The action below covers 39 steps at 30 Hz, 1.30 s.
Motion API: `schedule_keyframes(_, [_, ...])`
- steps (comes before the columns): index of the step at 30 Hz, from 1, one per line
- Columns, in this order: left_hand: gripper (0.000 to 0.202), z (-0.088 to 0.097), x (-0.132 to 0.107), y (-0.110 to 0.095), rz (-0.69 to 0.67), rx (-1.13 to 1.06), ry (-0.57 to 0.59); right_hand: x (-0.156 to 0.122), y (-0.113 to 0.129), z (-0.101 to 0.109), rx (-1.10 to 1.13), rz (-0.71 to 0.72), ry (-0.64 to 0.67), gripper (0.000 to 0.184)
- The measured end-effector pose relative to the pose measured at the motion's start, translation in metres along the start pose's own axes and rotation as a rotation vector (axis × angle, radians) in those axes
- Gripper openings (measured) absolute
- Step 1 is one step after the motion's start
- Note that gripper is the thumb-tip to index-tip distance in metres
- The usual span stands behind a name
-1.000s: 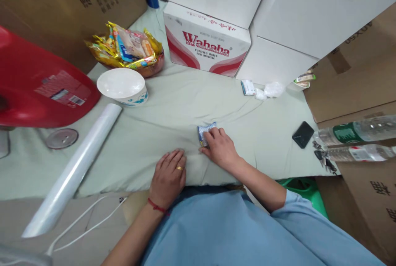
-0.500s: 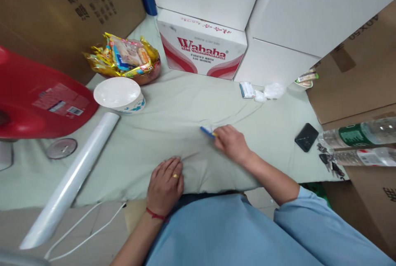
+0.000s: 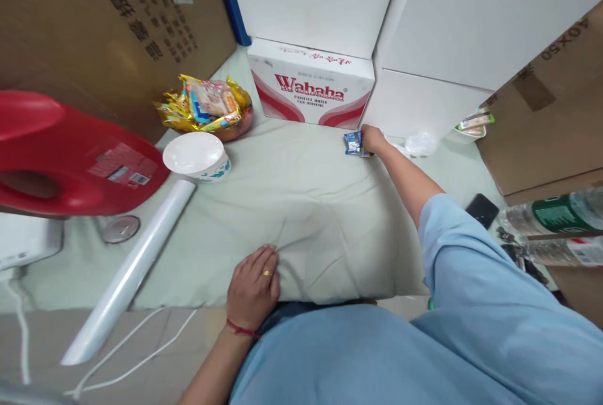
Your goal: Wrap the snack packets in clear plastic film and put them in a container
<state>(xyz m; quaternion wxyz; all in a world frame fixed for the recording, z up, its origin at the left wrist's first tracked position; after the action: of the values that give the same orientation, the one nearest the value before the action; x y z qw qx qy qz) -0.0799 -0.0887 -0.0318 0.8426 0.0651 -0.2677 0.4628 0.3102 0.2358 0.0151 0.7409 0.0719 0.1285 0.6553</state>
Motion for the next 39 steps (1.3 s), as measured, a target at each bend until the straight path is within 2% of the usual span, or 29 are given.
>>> schedule_keyframes(3, [0.037,-0.002,-0.001,0.0,0.017,-0.012,-0.003,-0.006,-0.008,-0.003,-0.084,-0.022,-0.037,0.031])
schedule_keyframes(5, [0.036,-0.003,-0.002,-0.001,0.027,-0.02,-0.004,-0.012,-0.014,0.001,-0.12,-0.017,-0.068,0.032])
schedule_keyframes(8, [0.033,-0.002,-0.001,-0.002,0.079,-0.054,0.02,-0.026,-0.016,0.012,-0.14,0.029,-0.129,0.042])
schedule_keyframes(11, [0.028,0.001,0.011,0.003,0.189,-0.11,0.014,-0.055,-0.013,0.017,-0.122,0.099,-0.28,0.047])
schedule_keyframes(12, [0.027,0.003,0.02,0.008,0.227,-0.112,-0.017,-0.07,-0.01,0.017,-0.096,0.148,-0.397,0.044])
schedule_keyframes(13, [0.026,0.003,0.03,0.015,0.261,-0.097,-0.051,-0.086,-0.008,0.012,-0.073,0.207,-0.474,0.041])
schedule_keyframes(15, [0.027,0.004,0.058,0.039,0.319,-0.033,-0.116,-0.124,-0.002,-0.005,-0.028,0.347,-0.515,0.035])
schedule_keyframes(18, [0.041,0.004,0.101,0.096,0.528,0.086,-0.204,-0.177,0.005,-0.039,0.045,0.478,-0.486,0.027])
schedule_keyframes(20, [0.047,0.002,0.123,0.135,0.671,0.122,-0.131,-0.199,0.009,-0.057,0.089,0.491,-0.439,0.026])
schedule_keyframes(22, [0.042,0.001,0.138,0.158,0.674,0.107,-0.067,-0.208,0.012,-0.066,0.133,0.474,-0.415,0.027])
schedule_keyframes(23, [0.042,0.001,0.141,0.162,0.652,0.096,-0.037,-0.209,0.012,-0.066,0.154,0.456,-0.421,0.028])
schedule_keyframes(24, [0.04,0.001,0.142,0.159,0.62,0.081,-0.011,-0.21,0.013,-0.063,0.175,0.433,-0.438,0.029])
schedule_keyframes(26, [0.029,0.002,0.136,0.134,0.534,0.062,0.045,-0.214,0.016,-0.05,0.214,0.371,-0.485,0.033])
schedule_keyframes(27, [0.021,0.002,0.13,0.115,0.483,0.057,0.075,-0.218,0.02,-0.042,0.231,0.345,-0.498,0.034])
schedule_keyframes(29, [0.018,0.002,0.114,0.065,0.3,0.104,0.17,-0.23,0.036,-0.024,0.256,0.344,-0.483,0.036])
schedule_keyframes(31, [0.02,-0.001,0.097,0.016,0.161,0.092,0.254,-0.244,0.063,-0.011,0.245,0.456,-0.375,0.036])
schedule_keyframes(33, [0.022,-0.004,0.084,-0.02,0.083,0.065,0.281,-0.254,0.095,-0.007,0.191,0.657,-0.137,0.033])
schedule_keyframes(34, [0.023,-0.006,0.079,-0.031,0.059,0.045,0.26,-0.256,0.109,-0.008,0.152,0.746,0.001,0.03])
schedule_keyframes(36, [0.025,-0.008,0.074,-0.042,0.055,-0.012,0.166,-0.253,0.129,-0.012,0.072,0.817,0.185,0.028])
schedule_keyframes(39, [0.036,-0.007,0.07,-0.04,0.103,-0.115,0.025,-0.238,0.144,-0.013,-0.07,0.72,0.262,0.037])
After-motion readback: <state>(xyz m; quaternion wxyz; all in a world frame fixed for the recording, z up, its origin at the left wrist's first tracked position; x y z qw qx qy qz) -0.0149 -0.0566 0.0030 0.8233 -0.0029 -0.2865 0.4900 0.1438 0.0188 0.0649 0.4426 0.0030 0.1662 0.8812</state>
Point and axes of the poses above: each hand's wrist, its own x-axis towards the middle knuckle, its own z-axis out of the back of the hand, y = z × x, the point moved 3 cm from there along x, towards the middle knuckle
